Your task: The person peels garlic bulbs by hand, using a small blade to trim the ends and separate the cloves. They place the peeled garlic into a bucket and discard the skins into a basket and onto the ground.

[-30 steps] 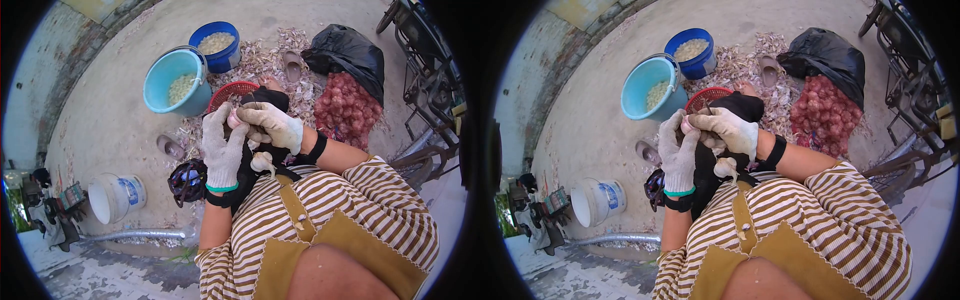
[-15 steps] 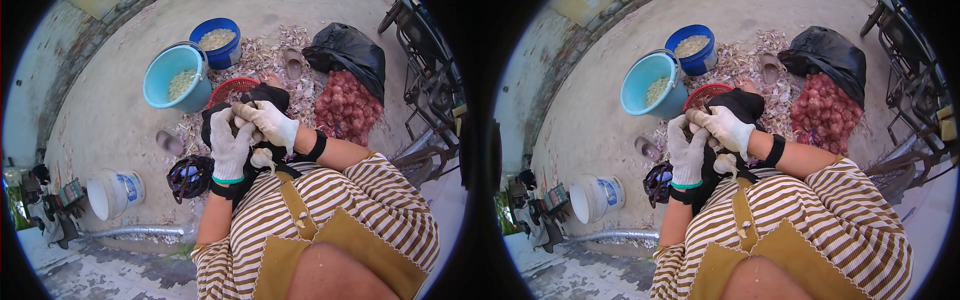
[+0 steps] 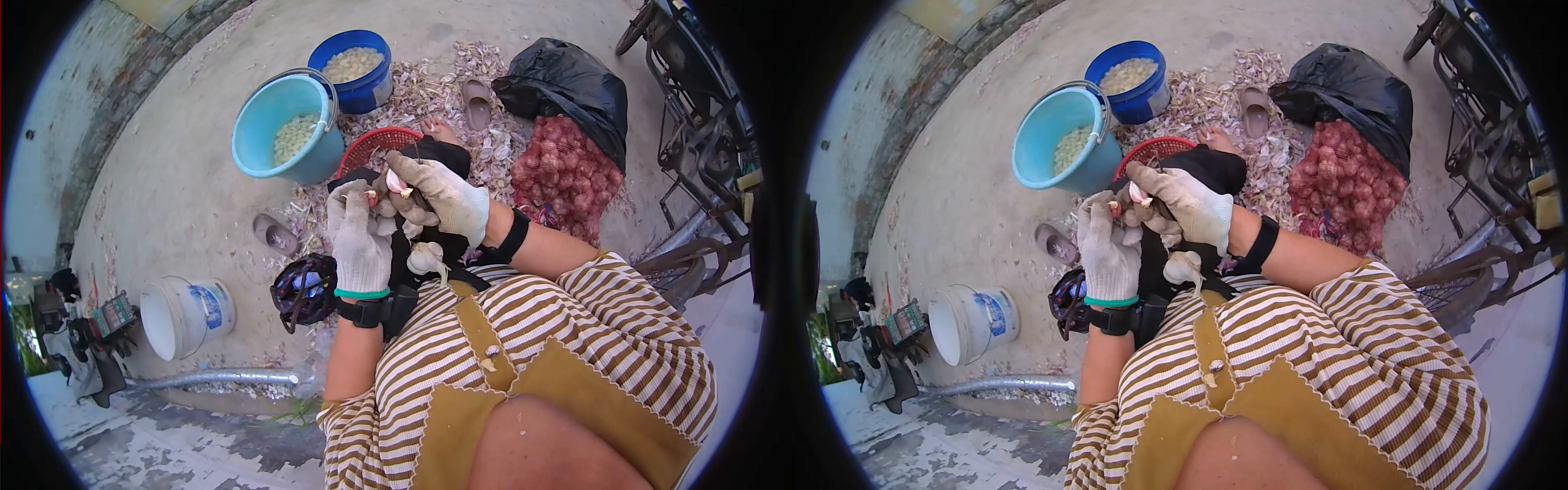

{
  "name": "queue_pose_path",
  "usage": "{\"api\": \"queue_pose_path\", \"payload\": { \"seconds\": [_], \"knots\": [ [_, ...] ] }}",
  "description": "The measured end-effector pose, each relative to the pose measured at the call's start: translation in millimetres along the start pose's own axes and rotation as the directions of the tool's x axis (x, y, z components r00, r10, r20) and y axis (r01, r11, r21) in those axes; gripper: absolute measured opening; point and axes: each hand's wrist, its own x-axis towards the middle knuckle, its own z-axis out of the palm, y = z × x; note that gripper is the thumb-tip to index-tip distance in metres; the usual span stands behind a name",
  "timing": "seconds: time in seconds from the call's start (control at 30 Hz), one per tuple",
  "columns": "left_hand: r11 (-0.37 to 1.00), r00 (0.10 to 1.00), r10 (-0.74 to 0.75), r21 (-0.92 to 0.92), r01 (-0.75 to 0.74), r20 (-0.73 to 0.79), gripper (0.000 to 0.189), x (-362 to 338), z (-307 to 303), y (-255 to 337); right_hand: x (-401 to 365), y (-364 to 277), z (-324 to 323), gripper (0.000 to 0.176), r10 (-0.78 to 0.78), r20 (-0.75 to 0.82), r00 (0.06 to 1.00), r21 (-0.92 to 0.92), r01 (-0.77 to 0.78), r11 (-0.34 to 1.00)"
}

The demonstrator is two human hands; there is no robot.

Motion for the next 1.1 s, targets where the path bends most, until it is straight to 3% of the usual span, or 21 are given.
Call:
{"api": "queue_pose_path", "payload": {
  "seconds": [0.07,0.13,0.2,0.27,0.3,0.33,0.4,0.43,0.47,0.53,0.6,0.67,0.73,0.8,0.83,0.87,0.9,0.93,1.0,1.1],
  "knots": [
    [0.996,0.999,-0.023,-0.08,0.026,0.047,0.013,4,-8,5,0,0,-4,0.045,-0.006,0.018,1.0,-0.007,0.006,1.0],
    [0.994,0.985,-0.089,-0.046,0.097,0.149,0.013,2,-9,9,0,0,-11,0.045,-0.003,0.184,0.983,-0.005,0.004,1.0],
    [0.992,0.988,-0.116,-0.026,0.12,0.098,0.02,-3,-4,5,-1,2,-13,0.042,0.032,0.183,0.983,0.001,-0.033,0.999],
    [0.91,0.998,-0.017,0.413,-0.012,0.066,0.026,-7,7,5,2,5,-16,0.039,0.041,0.318,0.947,-0.02,-0.037,0.999],
    [0.805,0.996,-0.003,0.592,-0.051,0.089,0.031,-11,14,9,1,3,-14,0.036,0.073,0.227,0.971,-0.042,-0.065,0.997],
    [0.806,0.996,-0.003,0.59,-0.05,0.088,0.031,-11,10,8,0,0,-11,0.036,0.075,0.226,0.971,-0.043,-0.067,0.997],
    [0.781,0.976,-0.187,0.619,0.081,0.109,0.038,-9,1,9,-2,-6,-6,0.034,0.113,0.141,0.984,-0.213,-0.081,0.974],
    [0.807,0.973,-0.211,0.578,0.121,0.091,0.033,-12,3,10,4,-3,-6,0.032,0.117,0.103,0.988,-0.232,-0.091,0.968],
    [0.806,0.973,-0.213,0.579,0.123,0.09,0.033,-12,2,9,5,-3,-4,0.032,0.117,0.102,0.988,-0.231,-0.091,0.969],
    [0.926,0.976,-0.186,0.353,0.134,0.117,0.029,-13,-3,5,6,-3,3,0.034,0.099,0.072,0.993,-0.312,-0.071,0.947],
    [0.943,0.98,-0.165,0.309,0.125,0.108,0.023,-14,-7,1,8,-2,5,0.039,0.093,0.062,0.994,-0.293,-0.071,0.954],
    [0.957,0.999,-0.035,0.29,0.026,0.026,0.017,-20,-4,2,6,0,2,0.046,0.009,-0.031,0.999,-0.28,-0.018,0.96],
    [0.975,0.997,-0.045,0.217,0.056,-0.055,0.018,-23,-5,11,4,-4,-6,0.061,-0.064,-0.045,0.997,-0.295,0.048,0.954],
    [0.977,1.0,0.008,0.214,-0.002,-0.029,0.019,-22,-15,14,0,-6,-17,0.061,0.031,-0.046,0.998,-0.523,-0.051,0.851],
    [0.977,0.999,0.008,0.215,-0.001,-0.034,0.019,-22,-17,15,-2,-2,-19,0.061,0.035,-0.044,0.998,-0.521,-0.053,0.852],
    [0.972,0.999,0.015,0.235,-0.005,-0.041,0.021,-22,-17,15,-5,5,-20,0.058,-0.131,0.056,0.99,-0.743,0.129,0.657],
    [0.967,0.999,0.02,0.254,-0.008,-0.045,0.024,-22,-16,14,-9,6,-16,0.055,-0.257,0.195,0.946,-0.881,0.284,0.378],
    [0.968,0.999,0.013,0.251,-0.002,-0.044,0.024,-22,-14,13,-13,1,-14,0.055,-0.257,0.187,0.948,-0.883,0.277,0.379],
    [0.946,0.999,0.021,0.325,-0.005,-0.045,0.028,-24,-10,13,-21,-13,-4,0.046,-0.084,0.172,0.981,-0.975,0.182,0.128],
    [0.903,0.991,0.118,0.421,-0.08,-0.064,0.025,-31,1,12,-19,-9,-5,0.04,-0.162,0.25,0.954,-0.965,0.26,0.041]
  ]
}}
